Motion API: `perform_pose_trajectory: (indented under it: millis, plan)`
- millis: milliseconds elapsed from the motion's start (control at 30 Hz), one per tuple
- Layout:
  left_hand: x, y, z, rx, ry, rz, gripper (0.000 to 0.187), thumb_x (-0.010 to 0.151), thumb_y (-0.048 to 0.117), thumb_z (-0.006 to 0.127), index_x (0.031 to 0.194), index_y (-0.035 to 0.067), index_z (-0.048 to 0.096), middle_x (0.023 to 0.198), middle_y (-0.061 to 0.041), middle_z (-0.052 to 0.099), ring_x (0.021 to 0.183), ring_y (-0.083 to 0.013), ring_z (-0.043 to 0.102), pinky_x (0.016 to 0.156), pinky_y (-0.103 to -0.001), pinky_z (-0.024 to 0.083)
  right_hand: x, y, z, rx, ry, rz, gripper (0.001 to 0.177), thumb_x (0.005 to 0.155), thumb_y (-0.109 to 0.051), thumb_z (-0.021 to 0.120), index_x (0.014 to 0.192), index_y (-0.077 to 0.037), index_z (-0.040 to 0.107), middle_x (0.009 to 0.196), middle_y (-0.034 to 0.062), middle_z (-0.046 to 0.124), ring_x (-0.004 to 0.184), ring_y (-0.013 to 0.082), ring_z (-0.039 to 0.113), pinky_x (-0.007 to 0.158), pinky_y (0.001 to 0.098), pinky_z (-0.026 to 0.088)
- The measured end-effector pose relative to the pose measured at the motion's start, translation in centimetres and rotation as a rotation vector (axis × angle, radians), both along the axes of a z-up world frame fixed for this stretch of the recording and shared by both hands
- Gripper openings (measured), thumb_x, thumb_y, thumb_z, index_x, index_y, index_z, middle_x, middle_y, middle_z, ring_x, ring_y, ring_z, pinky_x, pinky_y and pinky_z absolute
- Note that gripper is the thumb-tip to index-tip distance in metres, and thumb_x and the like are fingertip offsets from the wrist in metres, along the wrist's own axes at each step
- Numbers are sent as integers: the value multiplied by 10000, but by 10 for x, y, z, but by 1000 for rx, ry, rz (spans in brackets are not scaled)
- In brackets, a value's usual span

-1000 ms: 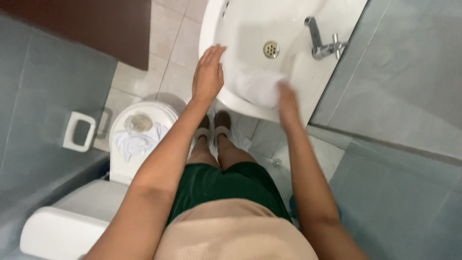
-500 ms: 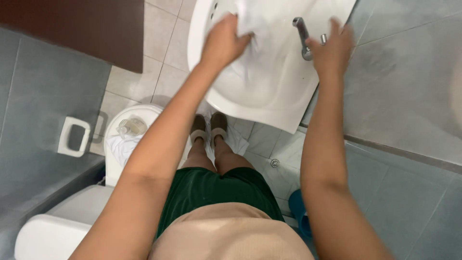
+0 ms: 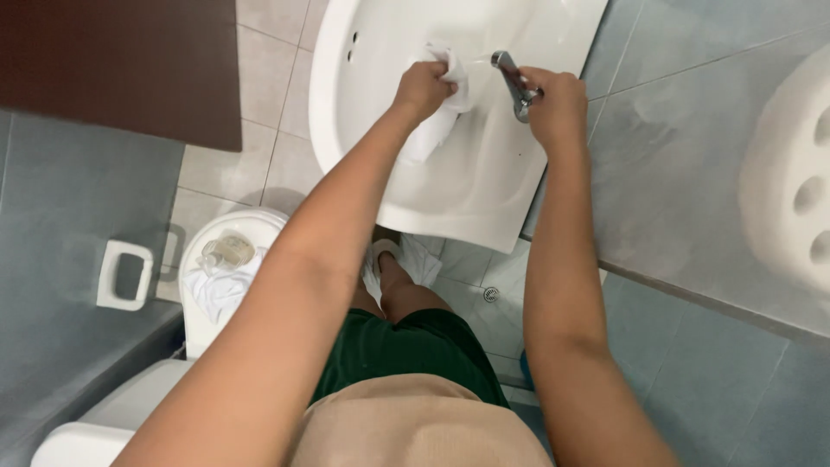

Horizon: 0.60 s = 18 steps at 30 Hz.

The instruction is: Washing a white cloth in a bathroom sink and then using it to wipe the sink surface.

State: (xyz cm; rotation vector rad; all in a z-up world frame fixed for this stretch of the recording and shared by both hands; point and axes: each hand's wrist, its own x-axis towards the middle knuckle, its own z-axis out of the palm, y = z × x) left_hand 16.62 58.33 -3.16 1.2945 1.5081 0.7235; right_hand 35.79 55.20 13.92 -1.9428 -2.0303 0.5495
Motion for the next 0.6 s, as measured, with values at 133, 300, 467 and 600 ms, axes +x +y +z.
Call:
perform_pose_trajectory:
  millis: [133,300,467,600]
  plan:
    - [31,11,-17,-109,-139,58,352,870,303,767,1114,60,696,1030,-130,752,939,-248,712,827,-366,545,0,-1,0,11,-8,-30,535,837,176,577,1208,-154,777,1087,142,766,864,292,745,744,417,563]
    - [67,42,-41,-35,-409,160,358,937,208,629,1238,14,638,980,-112,721,881,-212,648,764,-341,554,4,0,-11,113,-49,43,488,828,189,576,1161,-100,786,1040,124,789,998,374,676,954,442,519]
    - [57,47,10,-48,-615,151,480,819,184,677,1253,-22,672,996,-122,744,839,-187,639,715,-333,533,5,-2,-17,83,-26,21,464,839,184,579,1160,-83,782,1041,124,777,1062,359,653,1075,442,441]
    - [44,64,-4,-299,-492,163,768,865,427,786,1303,-162,560,1163,-249,692,973,-275,598,812,-424,487,-3,-17,-12,162,-80,29,448,857,192,609,1200,-47,772,926,179,732,917,327,687,1172,475,411]
